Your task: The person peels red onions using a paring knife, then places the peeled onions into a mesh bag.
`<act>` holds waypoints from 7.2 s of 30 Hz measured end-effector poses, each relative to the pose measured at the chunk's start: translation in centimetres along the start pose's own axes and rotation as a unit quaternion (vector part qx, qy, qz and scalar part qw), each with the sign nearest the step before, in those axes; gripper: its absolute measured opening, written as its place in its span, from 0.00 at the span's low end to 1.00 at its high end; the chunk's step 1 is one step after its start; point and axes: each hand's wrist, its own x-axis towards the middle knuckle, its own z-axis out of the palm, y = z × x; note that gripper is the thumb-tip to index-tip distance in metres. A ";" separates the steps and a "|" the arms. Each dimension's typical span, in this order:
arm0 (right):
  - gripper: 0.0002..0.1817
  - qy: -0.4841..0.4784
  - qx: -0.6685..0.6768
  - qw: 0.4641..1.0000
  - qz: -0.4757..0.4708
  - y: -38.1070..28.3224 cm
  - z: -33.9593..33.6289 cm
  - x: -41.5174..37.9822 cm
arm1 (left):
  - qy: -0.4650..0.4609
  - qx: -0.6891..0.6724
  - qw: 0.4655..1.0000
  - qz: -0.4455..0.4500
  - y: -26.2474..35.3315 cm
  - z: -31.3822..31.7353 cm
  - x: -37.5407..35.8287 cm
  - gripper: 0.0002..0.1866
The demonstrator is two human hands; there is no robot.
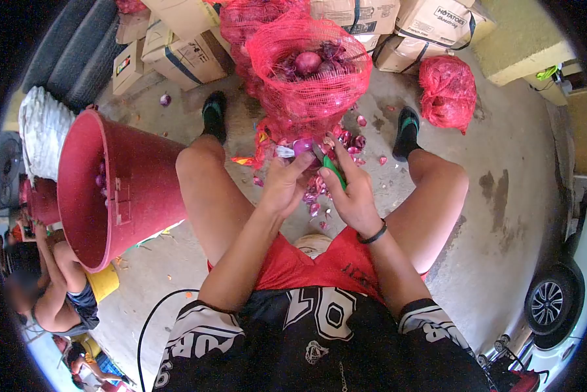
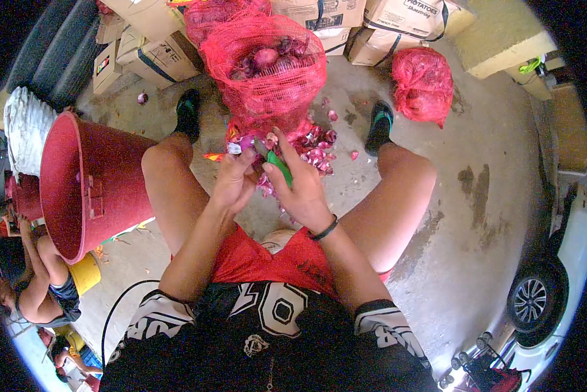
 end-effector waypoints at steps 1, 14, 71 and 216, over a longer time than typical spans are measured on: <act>0.31 0.002 0.005 1.000 -0.002 0.2 0.1 0.0 | -0.001 0.004 1.000 0.005 0.1 0.1 0.0 0.21; 0.28 0.036 -0.056 0.997 0.042 7.0 0.1 -1.5 | 0.045 0.098 0.994 0.004 0.5 -0.1 -0.6 0.20; 0.21 0.050 -0.002 0.997 -0.060 0.7 -0.4 -0.8 | -0.023 0.064 0.998 -0.003 0.7 -1.6 -0.7 0.23; 0.25 0.095 0.244 0.960 0.103 1.6 -1.2 -1.1 | -0.037 0.017 0.999 0.009 2.0 -0.3 -0.4 0.22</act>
